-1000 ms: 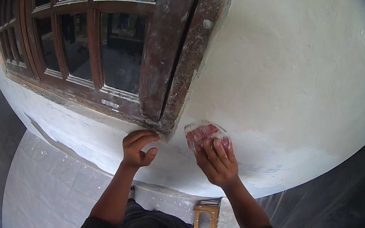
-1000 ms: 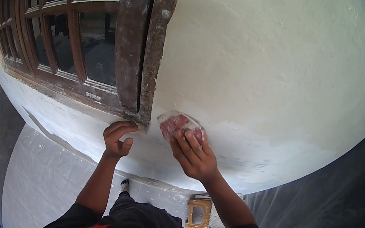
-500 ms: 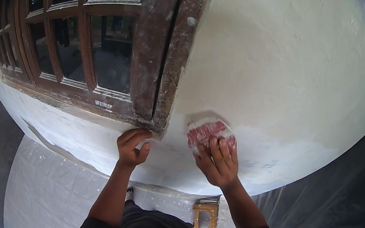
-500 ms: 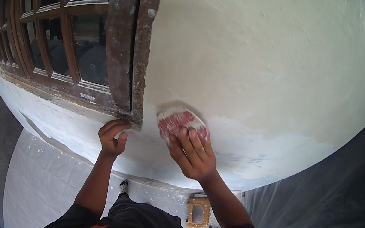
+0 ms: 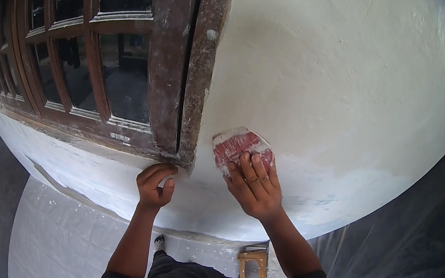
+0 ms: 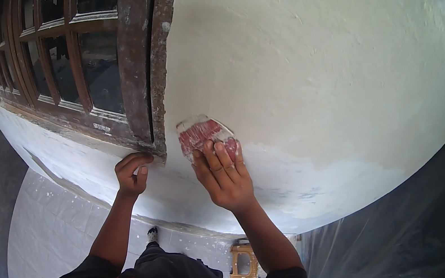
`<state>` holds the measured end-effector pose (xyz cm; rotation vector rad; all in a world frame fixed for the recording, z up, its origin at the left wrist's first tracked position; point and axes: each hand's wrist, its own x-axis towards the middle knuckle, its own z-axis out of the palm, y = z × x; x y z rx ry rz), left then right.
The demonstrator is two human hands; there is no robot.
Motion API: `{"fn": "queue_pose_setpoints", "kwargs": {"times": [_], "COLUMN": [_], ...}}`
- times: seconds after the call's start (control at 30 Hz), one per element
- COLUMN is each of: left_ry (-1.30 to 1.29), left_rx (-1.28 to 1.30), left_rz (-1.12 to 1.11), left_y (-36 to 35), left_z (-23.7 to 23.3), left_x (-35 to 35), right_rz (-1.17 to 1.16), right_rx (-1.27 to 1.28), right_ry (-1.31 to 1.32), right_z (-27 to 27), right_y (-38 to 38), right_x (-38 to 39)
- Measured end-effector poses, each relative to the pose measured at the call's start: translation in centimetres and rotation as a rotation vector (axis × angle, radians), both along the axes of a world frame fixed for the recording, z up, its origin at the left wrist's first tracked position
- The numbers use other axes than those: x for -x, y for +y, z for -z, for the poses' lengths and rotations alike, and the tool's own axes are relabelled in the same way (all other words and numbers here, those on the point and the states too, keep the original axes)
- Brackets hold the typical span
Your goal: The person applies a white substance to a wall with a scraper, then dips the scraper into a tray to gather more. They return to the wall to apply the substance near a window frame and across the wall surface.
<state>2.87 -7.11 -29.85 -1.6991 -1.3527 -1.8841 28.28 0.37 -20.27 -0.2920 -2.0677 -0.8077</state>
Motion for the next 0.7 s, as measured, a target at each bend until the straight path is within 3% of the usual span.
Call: {"fn": "queue_pose_setpoints", "kwargs": {"times": [0.13, 0.3, 0.43, 0.53, 0.7], "left_ry": [0.005, 0.014, 0.006, 0.016, 0.017], "left_rx": [-0.023, 0.013, -0.006, -0.018, -0.015], "left_rz": [0.010, -0.019, -0.009, -0.016, -0.018], "left_y": [0.3, 0.1, 0.0, 0.2, 0.1], "left_z": [0.2, 0.2, 0.1, 0.2, 0.0], "left_x": [0.1, 0.1, 0.0, 0.0, -0.2], "right_rz": [-0.015, -0.044, 0.011, -0.093, -0.007], "right_rx": [0.085, 0.012, -0.016, 0.039, 0.001], "right_ry": [-0.058, 0.013, -0.041, -0.100, 0.012], "right_z": [3.1, -0.2, 1.5, 2.6, -0.2], "right_y": [-1.1, -0.8, 0.1, -1.2, 0.3], "right_x": [-1.8, 0.2, -0.3, -0.8, 0.4]}}
